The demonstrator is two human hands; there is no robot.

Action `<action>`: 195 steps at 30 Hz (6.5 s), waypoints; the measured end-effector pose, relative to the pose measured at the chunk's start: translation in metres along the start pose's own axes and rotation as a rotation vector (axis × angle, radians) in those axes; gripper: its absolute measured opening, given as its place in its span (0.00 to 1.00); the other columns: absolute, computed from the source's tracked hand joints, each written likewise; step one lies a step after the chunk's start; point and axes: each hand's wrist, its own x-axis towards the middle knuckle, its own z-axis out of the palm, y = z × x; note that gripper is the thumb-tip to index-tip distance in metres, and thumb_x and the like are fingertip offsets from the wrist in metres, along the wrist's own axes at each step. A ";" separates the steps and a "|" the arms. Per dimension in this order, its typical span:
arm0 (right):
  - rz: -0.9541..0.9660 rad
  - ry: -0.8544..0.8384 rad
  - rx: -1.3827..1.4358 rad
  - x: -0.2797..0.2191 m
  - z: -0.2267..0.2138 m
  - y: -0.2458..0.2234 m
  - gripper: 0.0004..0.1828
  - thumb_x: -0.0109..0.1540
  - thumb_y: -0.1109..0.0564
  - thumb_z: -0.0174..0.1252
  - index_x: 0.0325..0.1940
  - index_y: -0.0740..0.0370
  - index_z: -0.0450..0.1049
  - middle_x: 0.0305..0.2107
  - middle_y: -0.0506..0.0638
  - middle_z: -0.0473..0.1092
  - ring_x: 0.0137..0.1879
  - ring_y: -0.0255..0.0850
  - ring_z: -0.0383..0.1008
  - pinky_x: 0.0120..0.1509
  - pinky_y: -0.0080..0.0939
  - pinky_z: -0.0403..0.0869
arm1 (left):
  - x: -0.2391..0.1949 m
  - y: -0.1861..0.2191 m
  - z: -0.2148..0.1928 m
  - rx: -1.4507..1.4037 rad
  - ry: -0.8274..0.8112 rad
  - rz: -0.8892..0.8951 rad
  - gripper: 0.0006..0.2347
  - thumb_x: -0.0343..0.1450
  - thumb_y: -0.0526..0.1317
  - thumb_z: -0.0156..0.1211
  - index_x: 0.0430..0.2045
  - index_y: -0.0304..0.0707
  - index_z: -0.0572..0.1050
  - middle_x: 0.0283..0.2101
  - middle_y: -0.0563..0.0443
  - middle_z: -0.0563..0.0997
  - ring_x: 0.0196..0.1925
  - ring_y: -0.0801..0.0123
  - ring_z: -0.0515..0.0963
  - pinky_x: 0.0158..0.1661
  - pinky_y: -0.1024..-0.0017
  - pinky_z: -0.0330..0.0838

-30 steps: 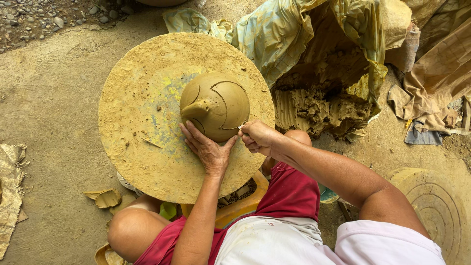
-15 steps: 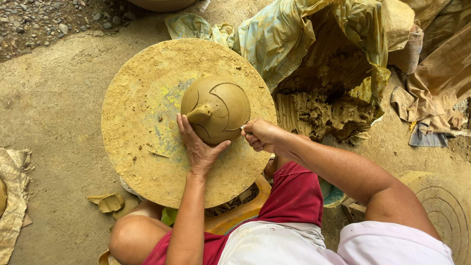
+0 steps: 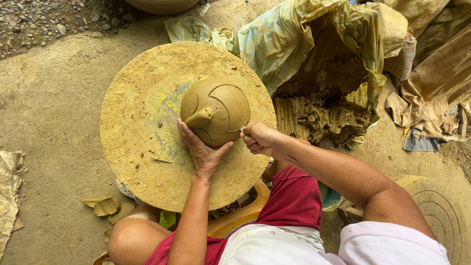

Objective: The person carves a large mouth into a rounded clay object using a small tool, removing clay segments and smoothing the interior by hand.

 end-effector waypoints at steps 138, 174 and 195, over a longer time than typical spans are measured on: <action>-0.085 0.155 0.088 -0.011 0.058 -0.016 0.12 0.70 0.58 0.35 0.37 0.59 0.63 0.15 0.39 0.54 0.16 0.30 0.47 0.23 0.37 0.55 | -0.004 0.014 0.059 0.255 0.343 -0.130 0.56 0.65 0.62 0.70 0.74 0.34 0.31 0.75 0.22 0.43 0.79 0.33 0.47 0.74 0.37 0.44; -1.169 0.918 -0.618 -0.092 -0.067 0.157 0.05 0.70 0.64 0.54 0.48 0.64 0.74 0.28 0.51 0.73 0.32 0.39 0.74 0.37 0.41 0.72 | -0.037 0.047 0.034 0.317 0.224 0.245 0.12 0.68 0.45 0.75 0.40 0.47 0.79 0.42 0.56 0.71 0.49 0.64 0.71 0.51 0.63 0.64; -1.242 0.886 -0.657 -0.089 -0.063 0.153 0.05 0.70 0.62 0.54 0.48 0.65 0.74 0.28 0.52 0.73 0.32 0.41 0.76 0.37 0.41 0.73 | -0.045 0.050 0.020 0.377 0.228 0.190 0.14 0.66 0.49 0.74 0.35 0.45 0.76 0.40 0.55 0.73 0.49 0.65 0.70 0.52 0.61 0.64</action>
